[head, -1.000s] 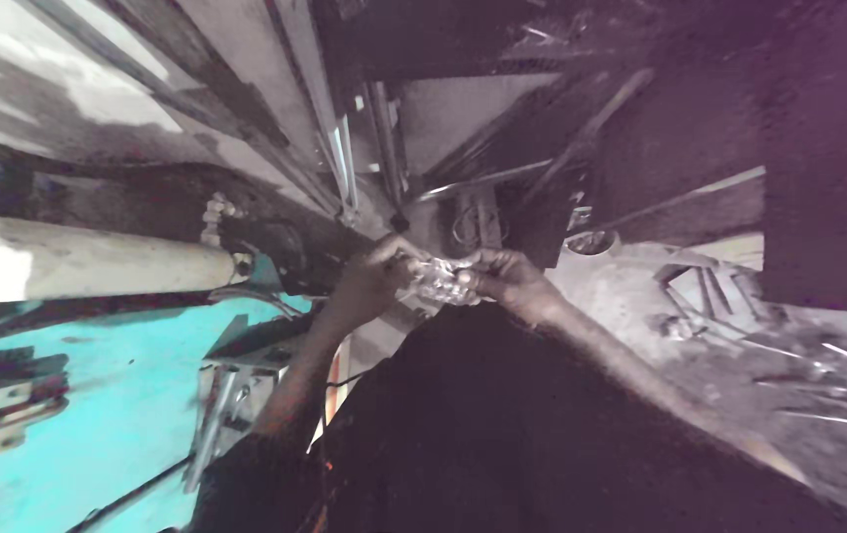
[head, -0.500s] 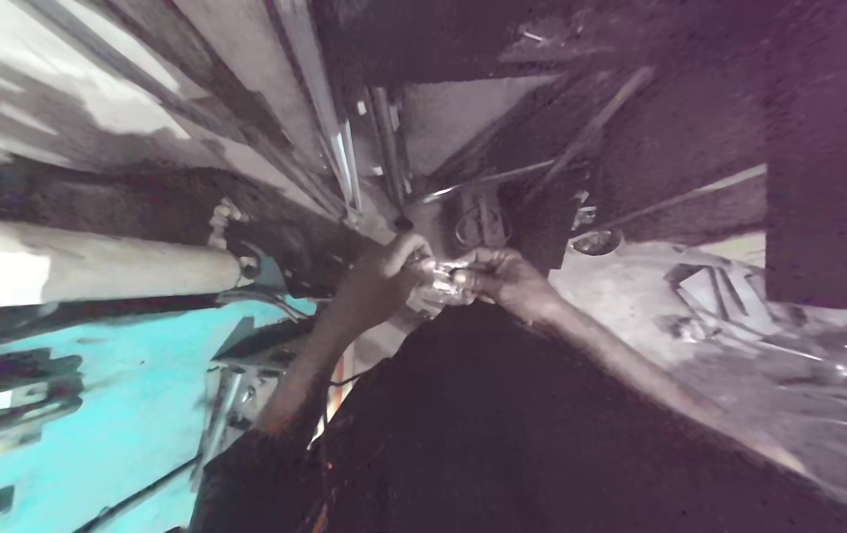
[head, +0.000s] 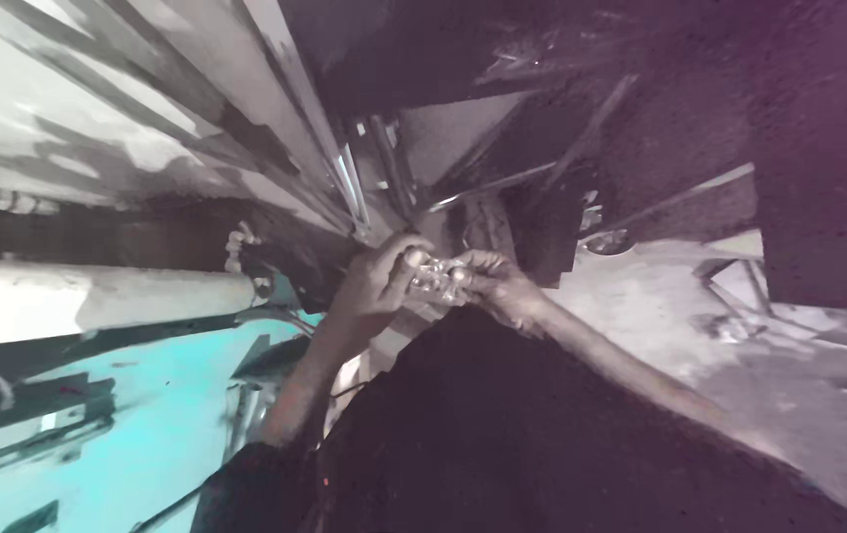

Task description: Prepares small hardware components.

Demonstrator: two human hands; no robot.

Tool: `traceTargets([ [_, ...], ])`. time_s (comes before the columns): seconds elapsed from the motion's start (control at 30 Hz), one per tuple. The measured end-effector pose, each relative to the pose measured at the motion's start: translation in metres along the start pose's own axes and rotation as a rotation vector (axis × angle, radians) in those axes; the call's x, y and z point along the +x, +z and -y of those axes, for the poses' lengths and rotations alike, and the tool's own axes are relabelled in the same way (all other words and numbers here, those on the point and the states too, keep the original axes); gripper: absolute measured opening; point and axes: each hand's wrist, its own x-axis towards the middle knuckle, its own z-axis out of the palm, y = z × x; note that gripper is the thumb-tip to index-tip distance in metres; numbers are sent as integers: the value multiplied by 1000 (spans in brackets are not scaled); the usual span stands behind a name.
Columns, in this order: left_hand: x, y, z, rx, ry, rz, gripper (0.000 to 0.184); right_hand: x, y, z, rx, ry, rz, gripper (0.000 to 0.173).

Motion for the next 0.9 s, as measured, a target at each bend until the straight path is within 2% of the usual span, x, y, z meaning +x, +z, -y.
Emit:
traceTargets([
  [0.1, 6, 4, 0, -77, -3, -7, 29, 0, 0, -3, 32, -2, 15, 11],
  [0.23, 14, 5, -5, -24, 17, 30, 32, 3, 4, -3, 74, 3, 11, 12],
  [0.3, 14, 5, -3, -107, 14, 19, 34, 4, 1, -3, 89, -9, 17, 13],
  [0.43, 9, 5, 3, -381, -44, -113, 35, 6, -5, -4, 114, -25, 24, 13],
  [0.5, 7, 7, 12, -437, -64, -225, 35, 9, -8, -7, 181, -67, 46, 12],
  [0.6, 1, 13, 15, -336, -65, -356, 29, 15, -8, -9, 275, -118, 64, 7],
  [0.7, -2, 23, 5, -287, -88, -309, 50, 23, -9, -12, 357, -140, 91, 9],
  [0.73, -2, 28, 5, -266, -83, -307, 50, 25, -8, -12, 373, -147, 94, 8],
  [0.9, 2, 40, 8, -136, 10, -451, 14, 34, -1, -6, 389, -161, 109, 9],
])
